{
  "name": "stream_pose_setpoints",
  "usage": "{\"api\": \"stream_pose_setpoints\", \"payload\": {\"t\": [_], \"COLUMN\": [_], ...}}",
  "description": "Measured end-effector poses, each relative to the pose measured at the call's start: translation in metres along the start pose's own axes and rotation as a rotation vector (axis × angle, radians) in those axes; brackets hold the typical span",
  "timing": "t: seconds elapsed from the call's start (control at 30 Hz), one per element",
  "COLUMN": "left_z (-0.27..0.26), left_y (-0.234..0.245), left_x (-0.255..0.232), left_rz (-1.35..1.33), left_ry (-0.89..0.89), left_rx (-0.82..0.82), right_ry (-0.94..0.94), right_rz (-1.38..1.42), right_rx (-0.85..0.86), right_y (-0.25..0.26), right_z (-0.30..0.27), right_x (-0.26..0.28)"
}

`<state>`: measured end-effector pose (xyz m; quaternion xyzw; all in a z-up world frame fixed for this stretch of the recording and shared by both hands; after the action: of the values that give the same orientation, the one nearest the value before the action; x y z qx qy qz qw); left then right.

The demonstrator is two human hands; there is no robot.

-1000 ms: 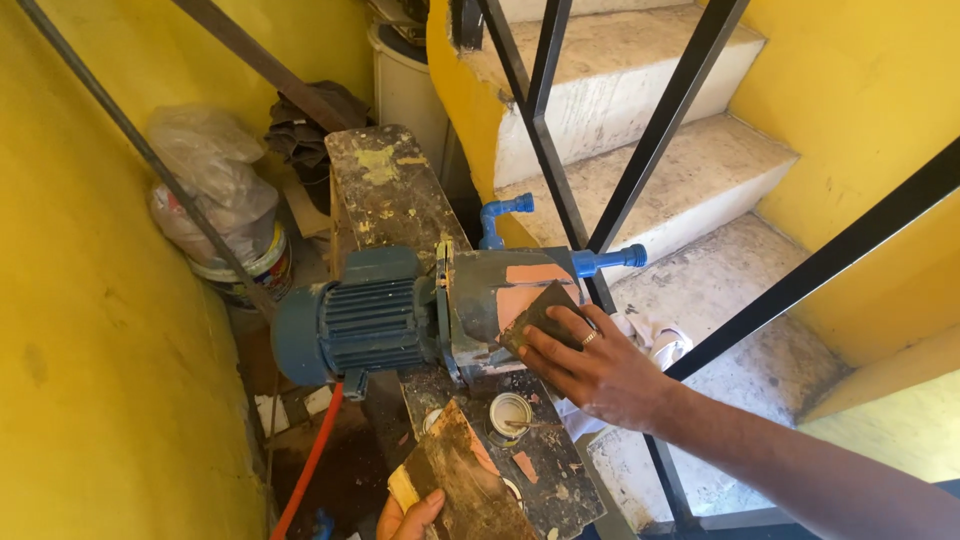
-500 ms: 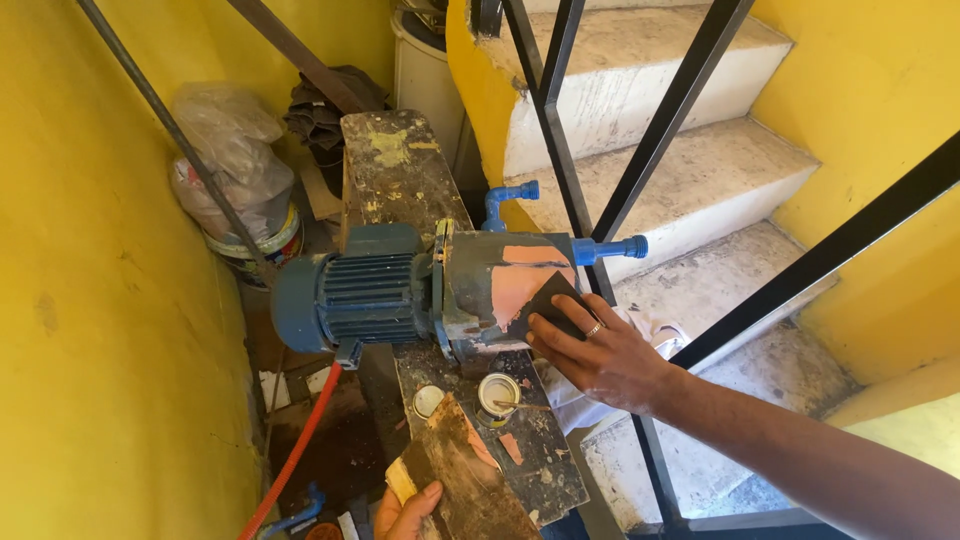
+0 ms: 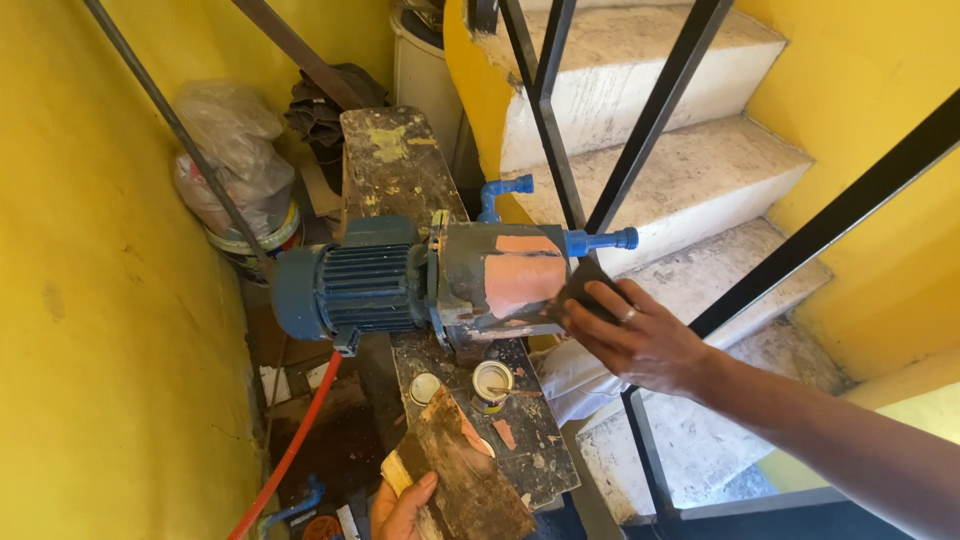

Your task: Sanding the surface of a blue water pump motor unit using a piece of sandpaper.

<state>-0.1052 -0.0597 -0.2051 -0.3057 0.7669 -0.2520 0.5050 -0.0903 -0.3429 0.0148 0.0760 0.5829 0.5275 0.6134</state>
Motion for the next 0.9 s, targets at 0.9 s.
{"api": "stream_pose_setpoints", "payload": {"t": [0.9], "left_z": [0.052], "left_y": [-0.010], "left_x": [-0.037], "left_rz": [-0.044], "left_ry": [-0.085], "left_rx": [0.205], "right_ry": [-0.790], "right_rz": [0.338], "right_rx": [-0.124], "right_y": [0.061], "right_z": [0.054], "right_x": [-0.005]}}
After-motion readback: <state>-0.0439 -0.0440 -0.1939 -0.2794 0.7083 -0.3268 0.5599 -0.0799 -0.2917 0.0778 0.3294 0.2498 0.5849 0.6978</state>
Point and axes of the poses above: each hand's wrist, its own z-axis towards the middle knuckle, its own y-axis out of the back of the hand, x = y × z, the point moved 7 cm from there along z, towards the middle knuckle, and after that the axes turned 15 degrees about -y, right-handed, at the moved point
